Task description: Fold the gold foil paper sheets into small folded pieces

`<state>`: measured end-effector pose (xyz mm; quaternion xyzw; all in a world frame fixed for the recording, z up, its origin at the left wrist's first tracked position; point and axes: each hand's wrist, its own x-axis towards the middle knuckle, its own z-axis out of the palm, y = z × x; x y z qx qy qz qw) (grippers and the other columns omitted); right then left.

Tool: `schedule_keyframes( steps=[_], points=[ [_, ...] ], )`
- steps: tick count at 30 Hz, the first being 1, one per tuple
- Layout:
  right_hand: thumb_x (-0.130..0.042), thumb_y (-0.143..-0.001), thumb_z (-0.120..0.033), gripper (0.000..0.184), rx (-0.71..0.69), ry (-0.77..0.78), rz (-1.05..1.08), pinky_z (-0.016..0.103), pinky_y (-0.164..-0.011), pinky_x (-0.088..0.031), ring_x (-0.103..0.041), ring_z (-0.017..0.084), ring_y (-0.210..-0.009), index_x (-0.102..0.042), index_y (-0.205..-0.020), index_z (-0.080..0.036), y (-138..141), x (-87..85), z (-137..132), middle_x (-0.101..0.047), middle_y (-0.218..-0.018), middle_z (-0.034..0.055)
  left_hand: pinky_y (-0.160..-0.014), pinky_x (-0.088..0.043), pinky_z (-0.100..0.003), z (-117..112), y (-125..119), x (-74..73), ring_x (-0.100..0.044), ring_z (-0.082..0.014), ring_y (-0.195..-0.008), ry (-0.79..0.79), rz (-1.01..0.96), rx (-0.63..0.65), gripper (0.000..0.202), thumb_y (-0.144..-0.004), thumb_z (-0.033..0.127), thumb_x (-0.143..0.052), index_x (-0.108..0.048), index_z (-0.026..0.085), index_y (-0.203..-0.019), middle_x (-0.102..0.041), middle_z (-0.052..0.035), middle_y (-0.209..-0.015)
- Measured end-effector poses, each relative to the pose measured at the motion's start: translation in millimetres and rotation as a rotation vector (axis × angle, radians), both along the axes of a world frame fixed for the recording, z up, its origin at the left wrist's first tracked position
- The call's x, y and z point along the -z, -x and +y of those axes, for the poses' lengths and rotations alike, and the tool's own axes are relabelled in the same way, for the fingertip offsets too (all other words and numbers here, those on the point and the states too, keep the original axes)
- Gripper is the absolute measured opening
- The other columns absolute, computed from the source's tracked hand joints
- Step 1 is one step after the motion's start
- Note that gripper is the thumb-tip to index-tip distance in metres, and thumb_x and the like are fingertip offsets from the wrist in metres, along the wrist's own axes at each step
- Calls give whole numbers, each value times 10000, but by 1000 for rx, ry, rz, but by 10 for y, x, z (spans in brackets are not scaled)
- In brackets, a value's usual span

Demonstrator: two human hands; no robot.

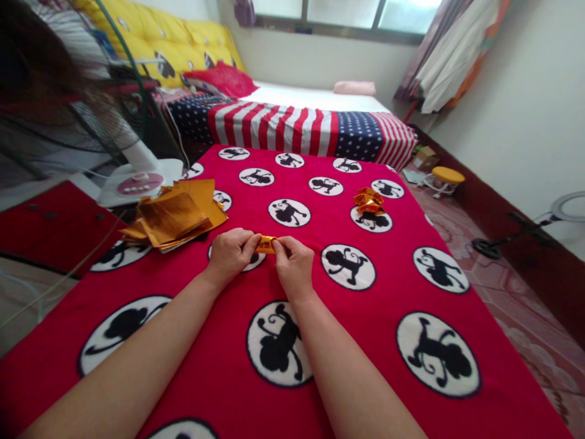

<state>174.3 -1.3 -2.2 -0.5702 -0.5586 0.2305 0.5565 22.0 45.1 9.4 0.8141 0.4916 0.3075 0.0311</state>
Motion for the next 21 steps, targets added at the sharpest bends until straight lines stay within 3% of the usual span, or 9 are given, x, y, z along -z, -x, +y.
schedule_keyframes(
  steps=[10,15,21],
  points=[
    [-563,-873,-346,227,-5,-10,-25,244,-557,-388,-513,134,-563,-691,-772,-188,-1,-4,1,-597,-620,-4,-597,-263,-312,7,3,2,-527,-169,-645,4,51,-4,442,-966,426,-423,-624,190,-652,-622,-60,-664],
    [-563,-871,-384,241,41,78,89,247,-515,-399,-523,138,-503,-680,-780,-194,6,-29,2,-583,-558,-13,-604,-280,-301,17,5,-9,-560,-179,-693,70,23,-15,463,-986,464,-363,-626,191,-721,-650,-61,-732],
    [-584,-850,-431,253,59,108,187,250,-485,-435,-554,139,-482,-669,-831,-193,-4,-39,30,-631,-615,-4,-621,-299,-298,17,-11,-15,-588,-185,-709,112,2,-31,369,-980,364,-395,-614,193,-737,-682,-64,-764]
  ],
)
